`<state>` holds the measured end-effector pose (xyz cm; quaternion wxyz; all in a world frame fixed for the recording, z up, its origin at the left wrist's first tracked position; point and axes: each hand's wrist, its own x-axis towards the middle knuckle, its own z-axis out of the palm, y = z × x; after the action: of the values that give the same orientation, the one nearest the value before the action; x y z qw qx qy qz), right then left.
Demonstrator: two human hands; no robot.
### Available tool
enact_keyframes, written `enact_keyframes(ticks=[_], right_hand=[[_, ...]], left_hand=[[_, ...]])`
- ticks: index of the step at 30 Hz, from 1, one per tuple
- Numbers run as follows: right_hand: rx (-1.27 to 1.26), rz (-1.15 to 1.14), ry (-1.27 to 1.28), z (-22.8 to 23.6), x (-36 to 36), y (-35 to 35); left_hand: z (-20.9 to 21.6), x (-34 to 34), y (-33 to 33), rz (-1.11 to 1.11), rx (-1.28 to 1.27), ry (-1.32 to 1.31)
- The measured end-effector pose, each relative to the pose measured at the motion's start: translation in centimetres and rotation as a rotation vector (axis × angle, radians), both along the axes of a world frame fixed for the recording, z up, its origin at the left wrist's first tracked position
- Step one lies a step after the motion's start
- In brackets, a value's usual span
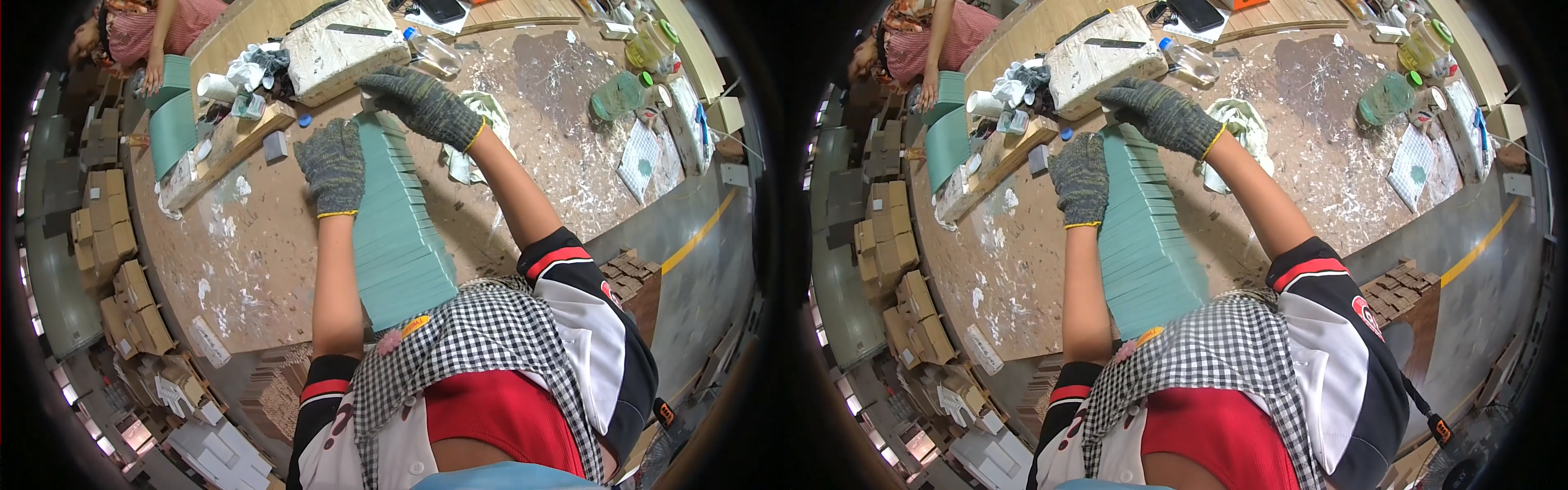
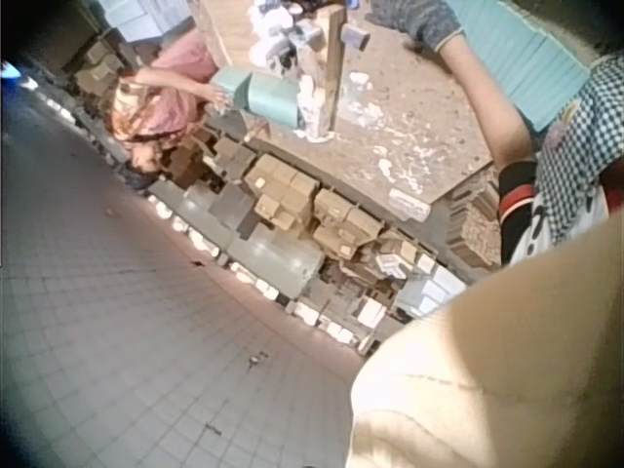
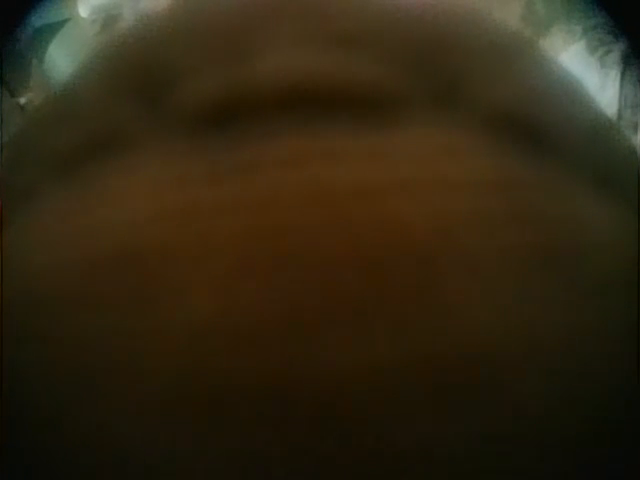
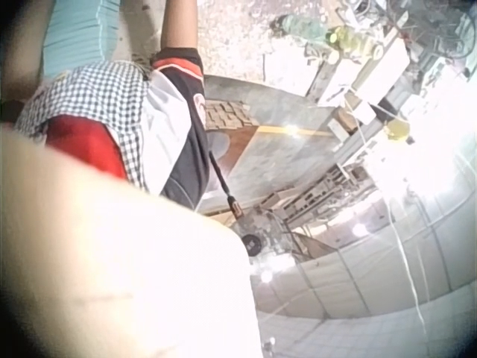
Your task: The person processes a stack of green foam panels by sanding the edges with a sanding block, scraping along the grooves with a tool, and wiping down the stack with a cloth.
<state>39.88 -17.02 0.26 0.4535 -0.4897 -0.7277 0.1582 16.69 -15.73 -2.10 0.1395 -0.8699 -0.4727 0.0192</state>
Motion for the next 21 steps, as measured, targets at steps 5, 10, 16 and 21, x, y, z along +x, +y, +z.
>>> enact_keyframes(ticks=[5,10,16,21], right_hand=[[0.112,-0.159,0.016,1.0,0.3,-2.0],[0.076,-0.136,0.024,1.3,-1.8,-7.2],[-0.025,-0.180,0.017,2.7,-1.2,-8.2],[0.045,-0.145,0.047,1.6,-2.4,-6.5]], left_hand=[[0.2,-0.1,0.2,0.017,-0.020,-0.048],[-0.3,0.1,0.5,-0.033,0.049,-0.055],[-0.6,0.1,0.6,-0.008,0.071,-0.092],[-0.6,0.1,0.6,-0.062,0.120,-0.081]])
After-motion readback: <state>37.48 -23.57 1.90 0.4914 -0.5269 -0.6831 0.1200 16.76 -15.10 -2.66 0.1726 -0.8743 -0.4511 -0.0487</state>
